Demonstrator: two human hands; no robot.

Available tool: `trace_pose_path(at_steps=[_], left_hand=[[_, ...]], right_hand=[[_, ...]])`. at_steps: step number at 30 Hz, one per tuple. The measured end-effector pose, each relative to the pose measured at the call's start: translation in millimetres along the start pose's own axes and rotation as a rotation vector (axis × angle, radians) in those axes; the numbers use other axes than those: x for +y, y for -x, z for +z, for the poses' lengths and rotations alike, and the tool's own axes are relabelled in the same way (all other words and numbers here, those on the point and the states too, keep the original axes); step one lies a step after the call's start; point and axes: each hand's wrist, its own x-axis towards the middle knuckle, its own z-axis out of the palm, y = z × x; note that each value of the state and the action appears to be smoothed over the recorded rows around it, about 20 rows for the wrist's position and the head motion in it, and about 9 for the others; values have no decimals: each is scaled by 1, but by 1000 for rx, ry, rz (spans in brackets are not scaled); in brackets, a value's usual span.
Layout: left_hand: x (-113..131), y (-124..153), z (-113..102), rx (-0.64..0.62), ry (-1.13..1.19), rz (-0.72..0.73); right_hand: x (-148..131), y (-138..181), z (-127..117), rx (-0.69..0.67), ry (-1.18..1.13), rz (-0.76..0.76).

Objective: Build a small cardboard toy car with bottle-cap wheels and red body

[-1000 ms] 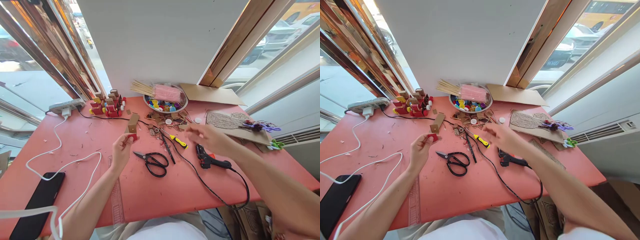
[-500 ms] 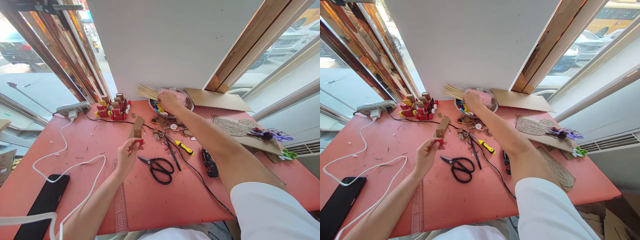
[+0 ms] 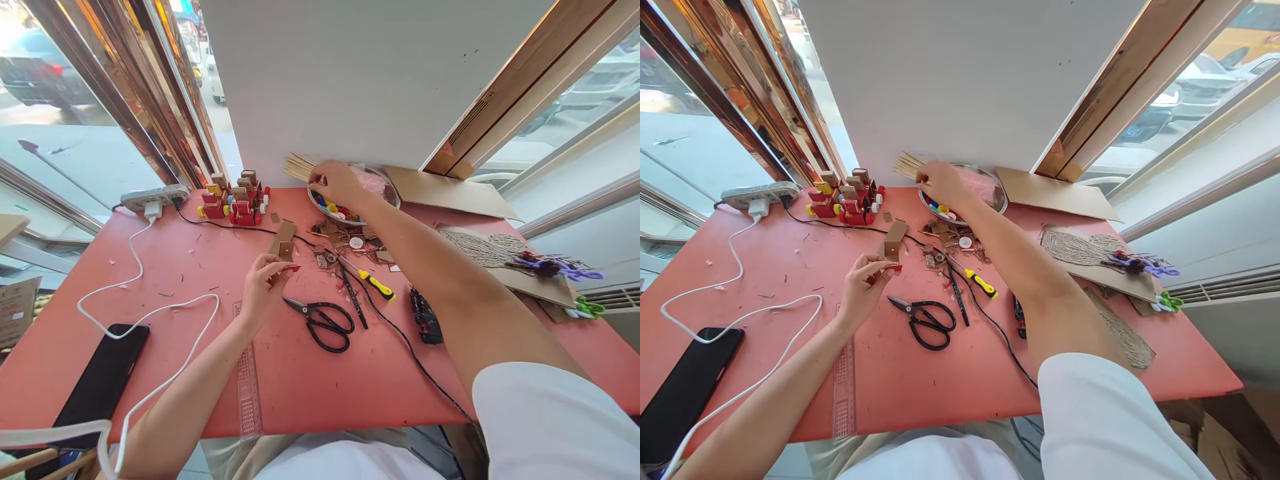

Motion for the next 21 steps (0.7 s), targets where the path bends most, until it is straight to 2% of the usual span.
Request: trace_pose_path(at_steps=[4, 8, 10, 15, 21], left_hand=[[-7, -4, -3, -33, -49, 16], [-16, -8, -6, -120, -105, -26], [-19, -9, -6, -171, -133, -31], [-20, -7, -6, -274, -257, -2], [-16, -6, -6, -321, -434, 9]], right_hand=[[-26, 28, -27, 155, -257, -108], [-40, 86, -50, 319, -628, -169], [-44, 118, -56, 316, -834, -211], [-48, 180, -54, 364, -1081, -51], [-40, 228, -33, 463, -1146, 154]])
